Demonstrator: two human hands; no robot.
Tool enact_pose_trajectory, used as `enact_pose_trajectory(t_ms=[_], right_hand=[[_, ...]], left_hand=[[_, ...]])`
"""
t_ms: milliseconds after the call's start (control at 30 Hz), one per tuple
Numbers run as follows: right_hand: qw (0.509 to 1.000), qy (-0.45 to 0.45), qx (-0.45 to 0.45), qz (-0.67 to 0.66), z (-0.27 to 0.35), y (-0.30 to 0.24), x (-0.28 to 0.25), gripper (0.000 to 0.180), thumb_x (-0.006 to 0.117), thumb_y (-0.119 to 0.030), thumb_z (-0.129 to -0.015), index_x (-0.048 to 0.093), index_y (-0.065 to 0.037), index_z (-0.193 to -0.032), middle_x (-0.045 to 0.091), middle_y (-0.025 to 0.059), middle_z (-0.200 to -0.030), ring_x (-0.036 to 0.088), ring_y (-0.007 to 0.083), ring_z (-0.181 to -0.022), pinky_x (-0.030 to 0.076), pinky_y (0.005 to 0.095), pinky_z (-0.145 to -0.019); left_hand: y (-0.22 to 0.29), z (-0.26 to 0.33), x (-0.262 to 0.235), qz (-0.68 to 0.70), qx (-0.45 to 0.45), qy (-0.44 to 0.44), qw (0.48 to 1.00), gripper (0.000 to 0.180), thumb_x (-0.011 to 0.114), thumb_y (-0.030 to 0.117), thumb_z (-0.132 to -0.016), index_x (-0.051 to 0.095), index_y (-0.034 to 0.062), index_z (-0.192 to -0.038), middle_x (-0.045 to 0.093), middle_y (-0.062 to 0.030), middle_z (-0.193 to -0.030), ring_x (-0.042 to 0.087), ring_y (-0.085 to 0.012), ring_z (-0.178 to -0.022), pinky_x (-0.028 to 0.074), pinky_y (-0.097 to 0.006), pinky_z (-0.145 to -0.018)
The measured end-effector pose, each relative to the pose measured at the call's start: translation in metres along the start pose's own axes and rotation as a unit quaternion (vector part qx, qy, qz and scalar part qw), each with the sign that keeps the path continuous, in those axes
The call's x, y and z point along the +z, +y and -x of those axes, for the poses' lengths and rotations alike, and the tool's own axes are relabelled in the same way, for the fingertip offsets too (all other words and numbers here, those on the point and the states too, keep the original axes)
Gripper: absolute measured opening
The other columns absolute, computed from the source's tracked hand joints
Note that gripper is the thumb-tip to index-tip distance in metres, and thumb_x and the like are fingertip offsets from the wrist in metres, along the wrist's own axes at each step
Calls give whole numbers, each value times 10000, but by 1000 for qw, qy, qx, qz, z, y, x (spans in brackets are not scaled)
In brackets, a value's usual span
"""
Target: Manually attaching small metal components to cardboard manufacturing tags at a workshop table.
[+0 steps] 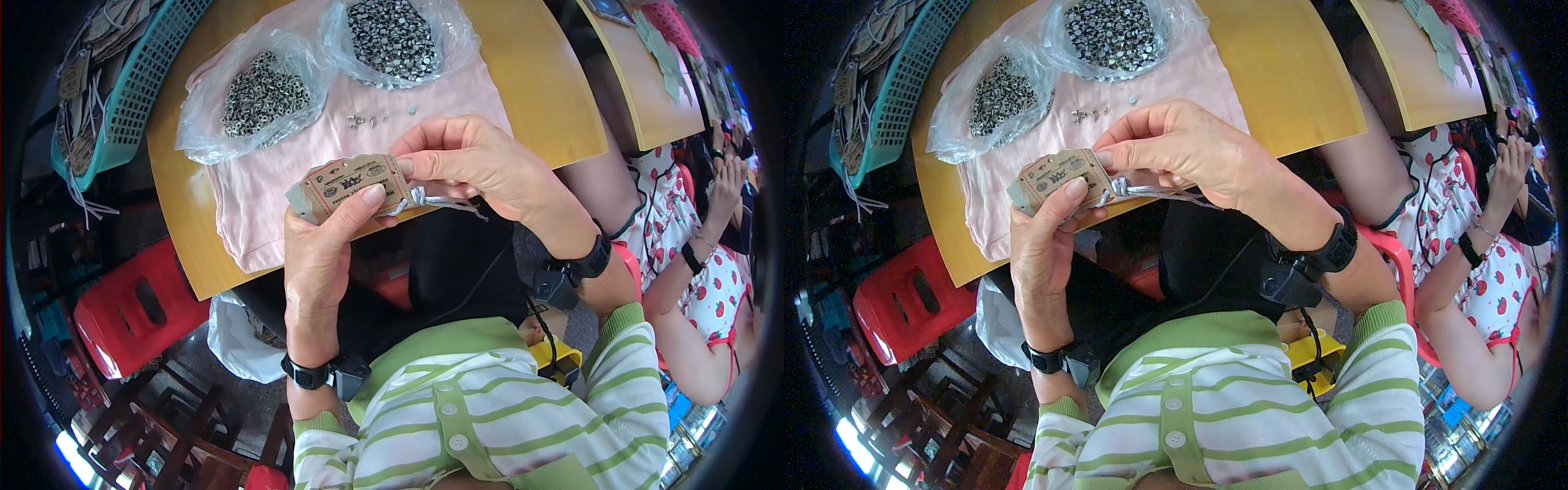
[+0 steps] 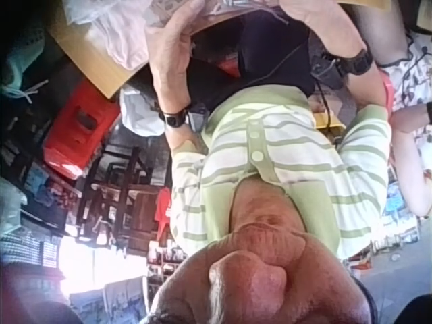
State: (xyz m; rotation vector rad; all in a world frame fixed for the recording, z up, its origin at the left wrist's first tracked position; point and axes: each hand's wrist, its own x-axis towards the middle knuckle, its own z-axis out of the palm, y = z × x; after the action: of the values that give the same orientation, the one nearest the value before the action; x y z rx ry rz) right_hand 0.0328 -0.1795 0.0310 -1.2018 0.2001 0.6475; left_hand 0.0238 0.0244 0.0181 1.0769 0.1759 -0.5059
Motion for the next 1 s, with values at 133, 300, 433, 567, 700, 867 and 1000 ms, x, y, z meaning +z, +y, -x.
enact_pose_trajectory(t_ms=[133,300,433,567,700,867,1000], right_hand=[[999,-18,14,-39,0,2,-1,203,703,-178,-871,655,-31,-1004,633,-27,-811,441,-6,-547,306,147,-443],[998,-11,29,-47,2,0,1,187,702,-188,-872,661,-41,-979,633,-31,-801,422,-16,-533,290,133,-430],[1000,23,12,-13,3,0,4,229,695,-215,-883,672,-24,-1007,586,-30,-713,432,13,-525,293,162,-443],[998,55,-28,26,5,3,5,233,680,-219,-894,669,-17,-1009,581,-35,-707,429,15,-533,300,171,-454],[996,67,-50,38,4,7,6,228,677,-212,-896,666,-9,-1000,572,-34,-691,429,14,-537,302,175,-456],[995,72,-54,31,6,8,7,222,671,-198,-901,662,1,-1000,573,-27,-692,429,13,-534,298,176,-446],[996,60,-54,21,10,7,7,209,662,-185,-906,666,5,-995,588,-23,-720,460,13,-572,344,173,-473]], left_hand=[[0,2,0,0,-3,1,1000,324,729,85,-815,603,-42,-1085,684,-138,-960,681,-192,-837,584,-307,-675],[-1,2,2,-11,10,3,1000,279,713,83,-827,618,-33,-1062,688,-122,-946,677,-179,-823,575,-300,-658],[1,2,6,-17,13,15,1000,259,708,81,-831,626,-30,-1051,688,-111,-936,674,-173,-814,568,-297,-651],[-2,0,8,-31,23,28,999,259,709,79,-831,630,-33,-1051,688,-109,-930,671,-169,-810,565,-296,-650],[-3,0,9,-40,33,34,998,258,711,79,-829,634,-37,-1047,690,-111,-926,668,-166,-805,567,-293,-648],[-5,0,8,-46,41,31,998,255,711,78,-829,636,-40,-1042,690,-112,-919,668,-169,-802,567,-292,-646],[-6,-1,9,-39,50,32,997,252,709,75,-828,637,-44,-1038,690,-115,-913,668,-172,-799,565,-292,-641]])
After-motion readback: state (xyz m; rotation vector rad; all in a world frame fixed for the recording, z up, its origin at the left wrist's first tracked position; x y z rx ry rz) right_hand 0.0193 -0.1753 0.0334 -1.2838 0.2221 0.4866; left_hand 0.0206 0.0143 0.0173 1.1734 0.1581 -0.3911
